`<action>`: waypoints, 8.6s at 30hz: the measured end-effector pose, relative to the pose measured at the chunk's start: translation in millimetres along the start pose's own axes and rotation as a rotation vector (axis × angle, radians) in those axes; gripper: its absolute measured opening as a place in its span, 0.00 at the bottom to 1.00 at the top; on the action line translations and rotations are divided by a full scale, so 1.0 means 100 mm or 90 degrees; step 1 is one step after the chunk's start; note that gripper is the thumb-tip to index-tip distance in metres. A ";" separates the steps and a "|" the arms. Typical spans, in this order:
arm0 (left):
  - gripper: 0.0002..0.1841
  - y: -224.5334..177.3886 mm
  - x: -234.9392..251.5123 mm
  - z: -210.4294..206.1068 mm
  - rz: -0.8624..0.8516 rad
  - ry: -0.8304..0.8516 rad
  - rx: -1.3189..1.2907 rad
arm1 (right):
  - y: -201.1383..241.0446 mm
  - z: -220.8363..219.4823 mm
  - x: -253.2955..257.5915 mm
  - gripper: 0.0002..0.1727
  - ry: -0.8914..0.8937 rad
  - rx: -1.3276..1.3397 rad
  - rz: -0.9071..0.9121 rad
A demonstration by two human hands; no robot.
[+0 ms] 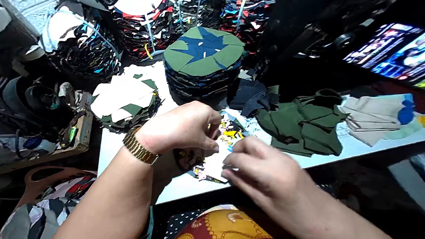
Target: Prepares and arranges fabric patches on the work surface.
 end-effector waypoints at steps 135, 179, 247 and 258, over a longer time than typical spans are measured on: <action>0.09 0.09 0.06 -0.14 -0.028 -0.200 -0.036 | -0.65 1.06 -0.30 0.11 -0.123 -0.099 -0.190; 0.09 0.05 0.12 -0.20 -0.154 -0.318 -0.022 | -1.79 1.69 -0.94 0.08 -0.110 -0.223 -0.276; 0.18 -0.05 0.05 -0.05 -0.136 -0.144 -0.346 | -0.24 0.25 -0.08 0.15 -0.212 0.267 -0.263; 0.21 -0.02 0.10 -0.16 -0.017 -0.074 -0.069 | -0.26 0.05 -0.12 0.05 -0.111 -0.081 -0.174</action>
Point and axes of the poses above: each hand's wrist, its own x-axis towards the middle knuckle, its own z-axis out of the back of the hand, y = z × x, the point moved 3 cm from there along x, towards the middle knuckle, and after that the axes turned 1 degree about -x, right-handed, at the moved point
